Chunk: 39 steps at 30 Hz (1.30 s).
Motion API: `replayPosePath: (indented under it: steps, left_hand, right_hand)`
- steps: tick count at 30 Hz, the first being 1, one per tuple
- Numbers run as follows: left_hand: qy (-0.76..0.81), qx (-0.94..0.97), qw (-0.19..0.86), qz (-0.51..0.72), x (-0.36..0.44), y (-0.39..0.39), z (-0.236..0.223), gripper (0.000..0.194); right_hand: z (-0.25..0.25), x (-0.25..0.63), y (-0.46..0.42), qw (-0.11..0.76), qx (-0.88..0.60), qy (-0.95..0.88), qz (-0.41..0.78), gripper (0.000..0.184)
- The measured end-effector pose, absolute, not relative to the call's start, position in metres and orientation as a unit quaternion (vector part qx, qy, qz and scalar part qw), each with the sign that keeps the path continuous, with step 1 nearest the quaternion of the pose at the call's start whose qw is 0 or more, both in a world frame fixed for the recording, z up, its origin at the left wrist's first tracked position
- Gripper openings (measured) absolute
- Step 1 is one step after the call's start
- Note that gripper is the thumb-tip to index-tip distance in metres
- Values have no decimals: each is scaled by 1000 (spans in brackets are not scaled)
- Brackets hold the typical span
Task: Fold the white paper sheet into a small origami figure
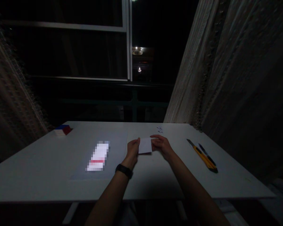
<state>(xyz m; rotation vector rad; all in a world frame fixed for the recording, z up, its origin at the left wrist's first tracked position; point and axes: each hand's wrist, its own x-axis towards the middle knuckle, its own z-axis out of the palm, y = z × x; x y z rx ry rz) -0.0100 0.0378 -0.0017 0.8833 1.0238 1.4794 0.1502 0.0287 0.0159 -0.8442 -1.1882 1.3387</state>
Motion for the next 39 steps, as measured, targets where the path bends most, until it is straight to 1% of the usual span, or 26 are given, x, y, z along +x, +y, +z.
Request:
replayPosePath:
  steps: [20, 23, 27, 30, 33, 35, 37, 39]
  left_hand:
    - [437, 383, 524, 622, -11, 39, 0, 47]
    - [445, 402, 509, 618, -10, 37, 1, 46]
    - [442, 429, 495, 612, -9, 36, 3, 43]
    - [414, 445, 521, 599, -6, 35, 5, 46]
    - [393, 416, 595, 564, -5, 33, 9, 57]
    - [393, 381, 638, 542, -5, 32, 12, 60]
    - [391, 363, 658, 531, -5, 30, 14, 57]
    - [376, 377, 660, 530, -5, 28, 15, 49]
  right_hand:
    - [11, 149, 33, 553, -358, -510, 554, 38]
    - [10, 148, 34, 555, -368, -512, 542, 34]
    - [11, 146, 34, 551, -395, -520, 520, 24]
    - [10, 144, 34, 560, -420, -510, 499, 24]
    - [7, 143, 37, 581, -449, -490, 469, 28]
    - [5, 143, 39, 599, -463, -473, 450, 33]
    - [4, 144, 41, 617, -470, -457, 435, 37]
    - [4, 144, 42, 628, -471, -451, 425, 40]
